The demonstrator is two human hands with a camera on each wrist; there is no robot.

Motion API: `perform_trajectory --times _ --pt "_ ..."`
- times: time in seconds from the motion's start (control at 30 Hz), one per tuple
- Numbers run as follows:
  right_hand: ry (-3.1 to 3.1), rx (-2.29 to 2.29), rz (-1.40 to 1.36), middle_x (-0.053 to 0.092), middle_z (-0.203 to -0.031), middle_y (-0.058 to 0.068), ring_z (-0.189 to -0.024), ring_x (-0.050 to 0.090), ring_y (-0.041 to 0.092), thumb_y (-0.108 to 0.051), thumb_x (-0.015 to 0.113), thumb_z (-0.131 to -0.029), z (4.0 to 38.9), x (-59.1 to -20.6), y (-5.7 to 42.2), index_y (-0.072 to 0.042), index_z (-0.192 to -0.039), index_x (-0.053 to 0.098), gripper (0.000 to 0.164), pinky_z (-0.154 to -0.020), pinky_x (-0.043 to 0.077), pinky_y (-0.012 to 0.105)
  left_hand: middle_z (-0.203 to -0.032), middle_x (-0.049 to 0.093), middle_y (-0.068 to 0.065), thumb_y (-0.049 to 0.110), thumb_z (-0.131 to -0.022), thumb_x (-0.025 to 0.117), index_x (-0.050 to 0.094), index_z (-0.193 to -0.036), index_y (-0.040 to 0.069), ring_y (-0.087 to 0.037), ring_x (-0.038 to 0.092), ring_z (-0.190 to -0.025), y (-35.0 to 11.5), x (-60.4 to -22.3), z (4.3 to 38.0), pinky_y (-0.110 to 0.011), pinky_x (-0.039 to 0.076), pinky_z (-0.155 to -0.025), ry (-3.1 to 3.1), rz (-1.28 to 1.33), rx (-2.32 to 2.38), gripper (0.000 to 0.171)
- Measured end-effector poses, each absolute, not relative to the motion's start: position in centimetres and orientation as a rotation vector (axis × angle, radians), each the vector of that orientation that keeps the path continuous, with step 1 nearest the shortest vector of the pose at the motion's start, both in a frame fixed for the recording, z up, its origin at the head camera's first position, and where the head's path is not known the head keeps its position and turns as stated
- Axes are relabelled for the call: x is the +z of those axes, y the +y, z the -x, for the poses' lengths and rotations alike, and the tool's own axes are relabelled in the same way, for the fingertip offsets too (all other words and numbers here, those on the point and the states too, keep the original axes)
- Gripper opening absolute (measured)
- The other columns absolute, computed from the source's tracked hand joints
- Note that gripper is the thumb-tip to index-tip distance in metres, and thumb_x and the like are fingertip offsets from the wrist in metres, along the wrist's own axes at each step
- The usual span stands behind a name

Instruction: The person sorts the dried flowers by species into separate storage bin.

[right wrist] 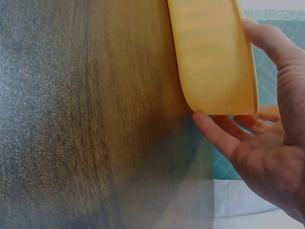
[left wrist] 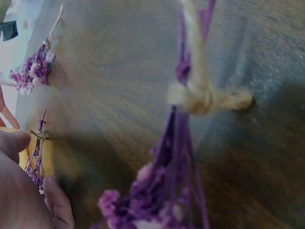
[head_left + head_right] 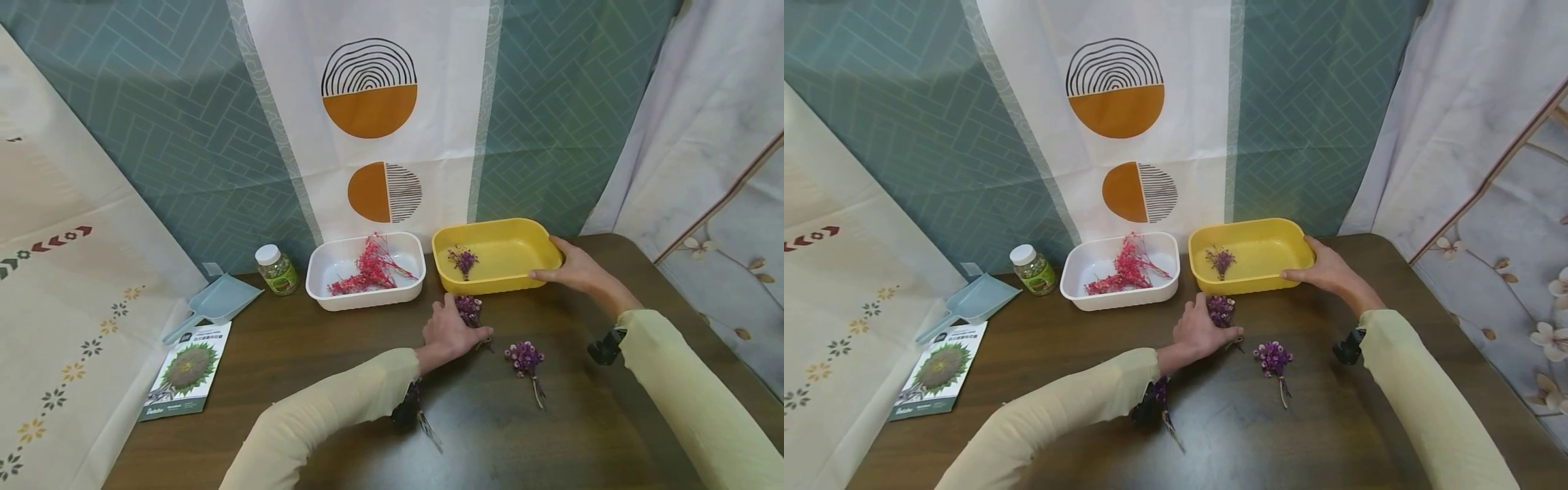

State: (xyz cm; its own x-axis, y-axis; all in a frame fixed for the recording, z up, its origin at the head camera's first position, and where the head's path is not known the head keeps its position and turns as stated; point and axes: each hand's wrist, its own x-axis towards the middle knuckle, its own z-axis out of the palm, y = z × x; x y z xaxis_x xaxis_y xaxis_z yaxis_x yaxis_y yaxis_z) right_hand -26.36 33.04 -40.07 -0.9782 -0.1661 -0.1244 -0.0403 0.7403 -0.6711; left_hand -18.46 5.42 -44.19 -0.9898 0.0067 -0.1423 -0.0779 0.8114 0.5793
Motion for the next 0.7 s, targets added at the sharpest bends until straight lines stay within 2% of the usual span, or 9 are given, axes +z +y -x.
perform_trajectory --times 0.43,0.7 --pt "2.753 -1.08 0.169 0.019 -0.153 0.04 -0.136 0.029 0.053 -0.047 0.075 -0.087 26.3 -40.2 33.1 0.011 -0.154 0.001 0.115 -0.11 0.024 0.065 -0.115 0.06 -0.008 0.04 -0.076 0.086 0.047 -0.139 0.022 -0.026 0.061 -0.102 4.7 -44.1 18.5 -0.043 0.051 -0.085 2.852 -0.062 0.907 0.076" --pt "2.748 -1.075 0.161 0.018 -0.153 0.04 -0.136 0.028 0.053 -0.045 0.074 -0.088 26.3 -40.1 33.0 0.011 -0.154 0.0 0.113 -0.11 0.023 0.065 -0.113 0.066 -0.01 0.028 -0.076 0.085 0.051 -0.138 0.022 -0.027 0.064 -0.099 3.7 -43.8 18.7 -0.04 0.053 -0.082 2.843 -0.207 0.87 0.071"
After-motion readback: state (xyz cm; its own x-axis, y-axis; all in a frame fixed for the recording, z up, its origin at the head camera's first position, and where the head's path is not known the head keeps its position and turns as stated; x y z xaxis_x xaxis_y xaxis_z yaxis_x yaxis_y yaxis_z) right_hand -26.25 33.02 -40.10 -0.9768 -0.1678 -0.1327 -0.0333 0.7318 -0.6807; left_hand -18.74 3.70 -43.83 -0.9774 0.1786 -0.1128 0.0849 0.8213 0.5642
